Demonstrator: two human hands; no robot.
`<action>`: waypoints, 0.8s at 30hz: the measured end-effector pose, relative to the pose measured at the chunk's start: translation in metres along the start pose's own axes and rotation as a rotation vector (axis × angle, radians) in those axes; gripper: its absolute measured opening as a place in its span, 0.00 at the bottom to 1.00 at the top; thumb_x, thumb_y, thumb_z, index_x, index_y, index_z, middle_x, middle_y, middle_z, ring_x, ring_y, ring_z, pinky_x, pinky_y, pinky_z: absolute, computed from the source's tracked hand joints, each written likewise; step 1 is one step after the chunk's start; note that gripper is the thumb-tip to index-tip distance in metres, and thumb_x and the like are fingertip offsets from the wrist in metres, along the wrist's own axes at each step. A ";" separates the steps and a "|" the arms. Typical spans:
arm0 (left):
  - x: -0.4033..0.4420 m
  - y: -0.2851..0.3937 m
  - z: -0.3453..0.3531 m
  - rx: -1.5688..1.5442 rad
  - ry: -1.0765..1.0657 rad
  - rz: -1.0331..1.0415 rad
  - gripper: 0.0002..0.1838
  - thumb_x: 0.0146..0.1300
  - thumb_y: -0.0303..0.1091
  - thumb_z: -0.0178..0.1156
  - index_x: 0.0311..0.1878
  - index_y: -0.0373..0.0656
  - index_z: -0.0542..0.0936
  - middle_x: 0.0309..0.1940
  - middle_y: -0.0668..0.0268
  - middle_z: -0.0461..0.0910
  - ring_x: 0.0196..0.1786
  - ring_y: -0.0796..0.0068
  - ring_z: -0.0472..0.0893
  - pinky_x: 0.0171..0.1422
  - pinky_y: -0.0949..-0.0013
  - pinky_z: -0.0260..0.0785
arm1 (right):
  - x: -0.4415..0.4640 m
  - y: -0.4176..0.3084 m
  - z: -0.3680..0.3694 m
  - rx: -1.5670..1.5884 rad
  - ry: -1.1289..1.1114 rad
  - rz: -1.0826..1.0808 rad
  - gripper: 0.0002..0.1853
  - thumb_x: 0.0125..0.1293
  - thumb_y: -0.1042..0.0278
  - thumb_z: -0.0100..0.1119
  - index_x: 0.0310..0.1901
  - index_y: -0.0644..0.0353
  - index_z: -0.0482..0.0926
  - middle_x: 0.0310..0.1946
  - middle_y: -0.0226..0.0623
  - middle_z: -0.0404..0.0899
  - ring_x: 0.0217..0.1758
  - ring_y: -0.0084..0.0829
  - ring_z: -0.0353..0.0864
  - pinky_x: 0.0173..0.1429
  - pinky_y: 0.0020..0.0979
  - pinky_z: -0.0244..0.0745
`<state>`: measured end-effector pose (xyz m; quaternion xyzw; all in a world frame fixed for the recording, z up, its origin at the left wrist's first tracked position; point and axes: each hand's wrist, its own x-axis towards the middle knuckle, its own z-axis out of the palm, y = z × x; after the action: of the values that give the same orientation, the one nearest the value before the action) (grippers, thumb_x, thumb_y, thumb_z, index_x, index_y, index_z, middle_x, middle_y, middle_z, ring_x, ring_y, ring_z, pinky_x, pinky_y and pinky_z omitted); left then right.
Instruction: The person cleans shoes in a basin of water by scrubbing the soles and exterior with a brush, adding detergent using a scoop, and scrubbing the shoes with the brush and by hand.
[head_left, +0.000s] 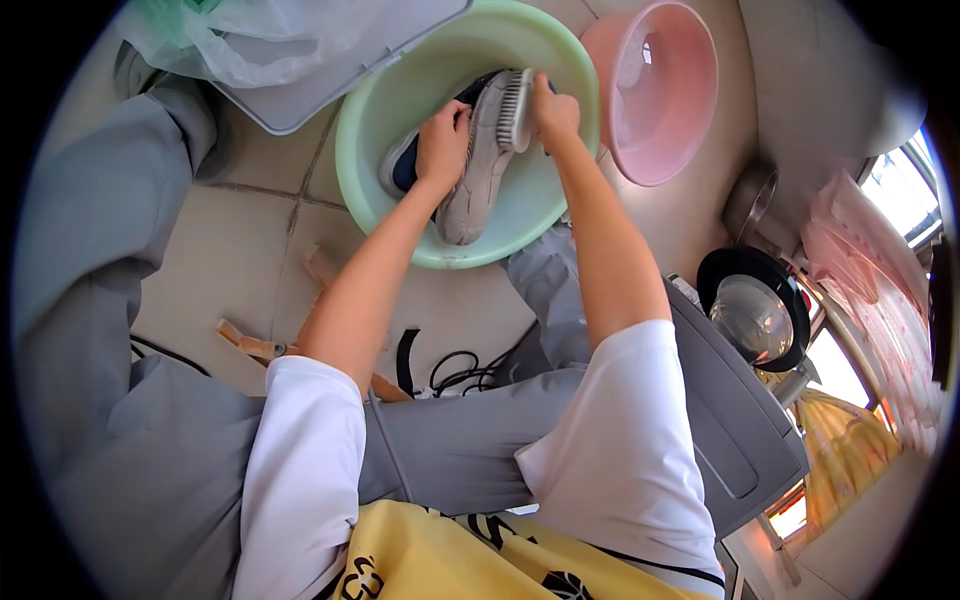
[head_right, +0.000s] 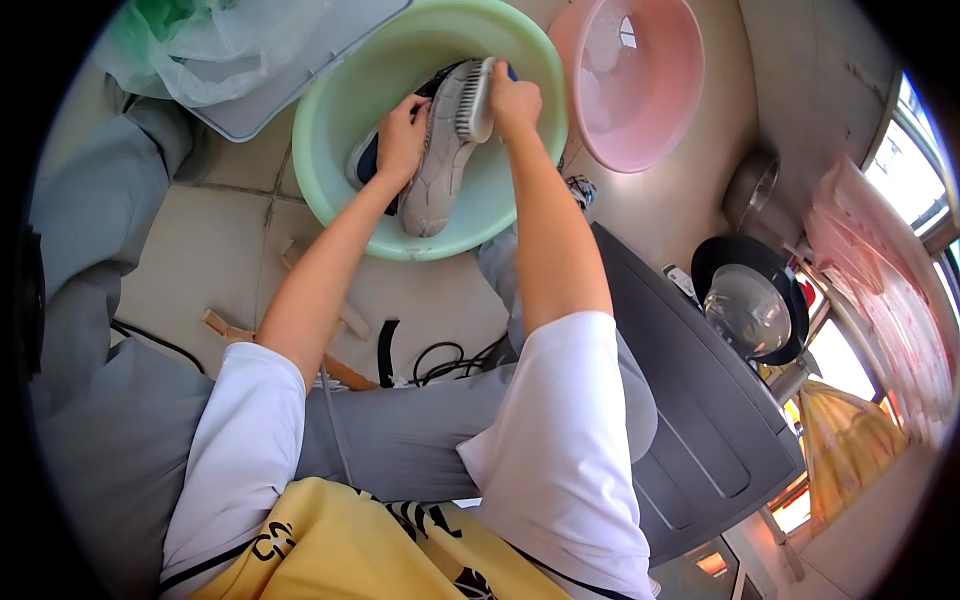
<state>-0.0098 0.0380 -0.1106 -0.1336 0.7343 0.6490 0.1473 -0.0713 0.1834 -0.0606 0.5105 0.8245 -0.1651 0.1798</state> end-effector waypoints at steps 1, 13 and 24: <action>0.000 -0.001 0.001 0.003 0.002 -0.002 0.07 0.58 0.30 0.53 0.37 0.38 0.77 0.33 0.50 0.77 0.39 0.49 0.75 0.44 0.56 0.66 | 0.006 -0.002 -0.002 0.000 -0.004 0.000 0.41 0.51 0.36 0.49 0.42 0.80 0.75 0.43 0.62 0.74 0.50 0.51 0.75 0.54 0.40 0.67; -0.001 -0.003 0.003 -0.017 0.017 -0.006 0.07 0.57 0.32 0.55 0.34 0.38 0.78 0.29 0.54 0.78 0.33 0.52 0.77 0.38 0.59 0.67 | -0.066 0.033 -0.016 -0.058 -0.076 -0.129 0.42 0.53 0.34 0.51 0.23 0.83 0.73 0.16 0.53 0.74 0.15 0.40 0.76 0.21 0.36 0.70; 0.003 -0.001 -0.002 -0.006 -0.019 -0.039 0.08 0.58 0.32 0.55 0.34 0.37 0.78 0.28 0.53 0.78 0.32 0.54 0.77 0.39 0.60 0.68 | -0.114 0.036 -0.014 -0.032 -0.023 -0.207 0.39 0.53 0.38 0.52 0.30 0.82 0.75 0.33 0.71 0.73 0.42 0.59 0.75 0.48 0.44 0.69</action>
<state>-0.0126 0.0357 -0.1124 -0.1421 0.7283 0.6494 0.1663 0.0062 0.1155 0.0013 0.4179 0.8732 -0.1753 0.1794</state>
